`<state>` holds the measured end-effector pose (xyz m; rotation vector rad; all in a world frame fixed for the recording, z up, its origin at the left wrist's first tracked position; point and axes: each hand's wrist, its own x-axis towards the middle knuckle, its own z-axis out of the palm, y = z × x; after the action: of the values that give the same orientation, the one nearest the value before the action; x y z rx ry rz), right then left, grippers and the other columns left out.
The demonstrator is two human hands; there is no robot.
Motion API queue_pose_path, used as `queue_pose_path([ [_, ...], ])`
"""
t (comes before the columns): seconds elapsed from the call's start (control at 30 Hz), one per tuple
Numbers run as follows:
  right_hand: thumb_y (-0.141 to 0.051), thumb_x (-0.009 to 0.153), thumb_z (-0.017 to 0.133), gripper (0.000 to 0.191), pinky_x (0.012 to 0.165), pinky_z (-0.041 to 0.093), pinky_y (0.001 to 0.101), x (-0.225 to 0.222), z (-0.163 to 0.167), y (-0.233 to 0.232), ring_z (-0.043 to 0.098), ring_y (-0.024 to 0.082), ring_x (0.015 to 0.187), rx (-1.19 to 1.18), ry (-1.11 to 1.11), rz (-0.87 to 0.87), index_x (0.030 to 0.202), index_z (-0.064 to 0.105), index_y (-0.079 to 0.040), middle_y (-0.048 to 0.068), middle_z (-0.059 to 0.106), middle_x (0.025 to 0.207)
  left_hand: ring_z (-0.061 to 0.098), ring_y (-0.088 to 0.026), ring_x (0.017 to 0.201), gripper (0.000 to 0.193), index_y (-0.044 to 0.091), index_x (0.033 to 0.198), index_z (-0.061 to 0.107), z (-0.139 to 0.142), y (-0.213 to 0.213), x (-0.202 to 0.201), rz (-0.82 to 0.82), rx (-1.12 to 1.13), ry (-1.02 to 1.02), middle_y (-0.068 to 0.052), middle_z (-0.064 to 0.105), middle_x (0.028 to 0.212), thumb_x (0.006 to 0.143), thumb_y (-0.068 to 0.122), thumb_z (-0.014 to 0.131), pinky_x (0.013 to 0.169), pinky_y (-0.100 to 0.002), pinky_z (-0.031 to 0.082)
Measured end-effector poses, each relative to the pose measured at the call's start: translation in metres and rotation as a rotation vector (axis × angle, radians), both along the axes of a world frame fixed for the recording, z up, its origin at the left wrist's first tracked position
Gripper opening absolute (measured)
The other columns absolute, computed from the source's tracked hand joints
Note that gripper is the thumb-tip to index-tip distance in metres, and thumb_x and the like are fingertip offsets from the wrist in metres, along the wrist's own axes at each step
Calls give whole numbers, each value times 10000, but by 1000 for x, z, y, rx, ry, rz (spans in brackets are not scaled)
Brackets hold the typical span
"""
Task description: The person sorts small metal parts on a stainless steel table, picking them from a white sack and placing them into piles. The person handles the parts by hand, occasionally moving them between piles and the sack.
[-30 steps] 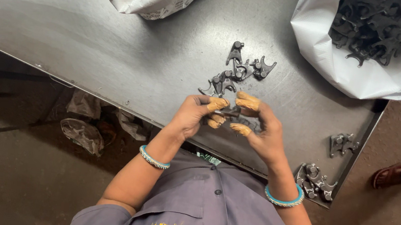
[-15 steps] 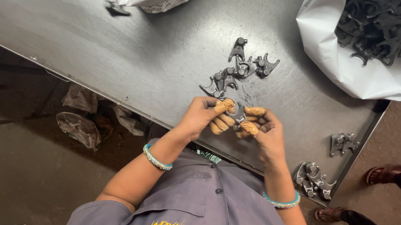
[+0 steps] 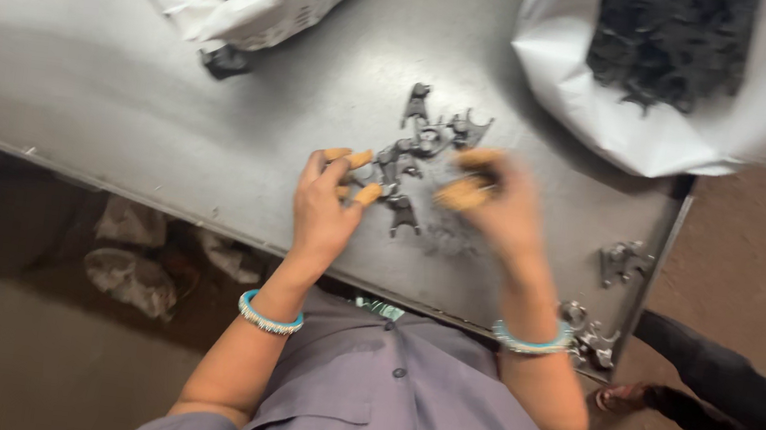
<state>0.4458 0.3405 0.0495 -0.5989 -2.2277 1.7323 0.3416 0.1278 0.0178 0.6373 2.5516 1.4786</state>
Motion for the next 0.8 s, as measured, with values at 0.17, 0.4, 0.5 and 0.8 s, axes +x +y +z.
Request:
queue_pose_path([
  [0.17, -231, 607, 903, 685, 864, 486, 460, -2, -18, -78, 542, 379, 1003, 774, -110, 31, 1208, 630, -47, 166, 600, 1062, 559, -386, 1158, 401, 86, 1277, 685, 6, 6, 6, -45, -299, 253, -178, 549, 1349, 883, 127, 749, 882, -501, 549],
  [0.4, -75, 726, 802, 458, 843, 483, 448, 3, -30, -82, 572, 333, 990, 842, -98, 12, 1153, 637, -63, 104, 633, 1016, 613, -406, 996, 442, 67, 1318, 620, 9, 12, 5, -66, -439, 260, -191, 536, 1401, 885, 92, 705, 769, -492, 556],
  [0.5, -45, 702, 776, 402, 841, 481, 452, 3, -32, -85, 575, 336, 978, 870, -91, -1, 1077, 631, -57, 106, 638, 989, 633, -411, 958, 478, 64, 1312, 616, 7, 8, 2, -83, -418, 276, -183, 552, 1398, 841, 57, 693, 782, -486, 563],
  [0.8, -34, 736, 739, 303, 841, 476, 470, 17, -37, -85, 592, 348, 972, 753, -149, 22, 1014, 620, -41, 138, 630, 964, 630, -424, 877, 522, 41, 1364, 586, 1, 12, 6, -135, -408, 317, -195, 577, 1362, 850, -1, 671, 747, -478, 561],
])
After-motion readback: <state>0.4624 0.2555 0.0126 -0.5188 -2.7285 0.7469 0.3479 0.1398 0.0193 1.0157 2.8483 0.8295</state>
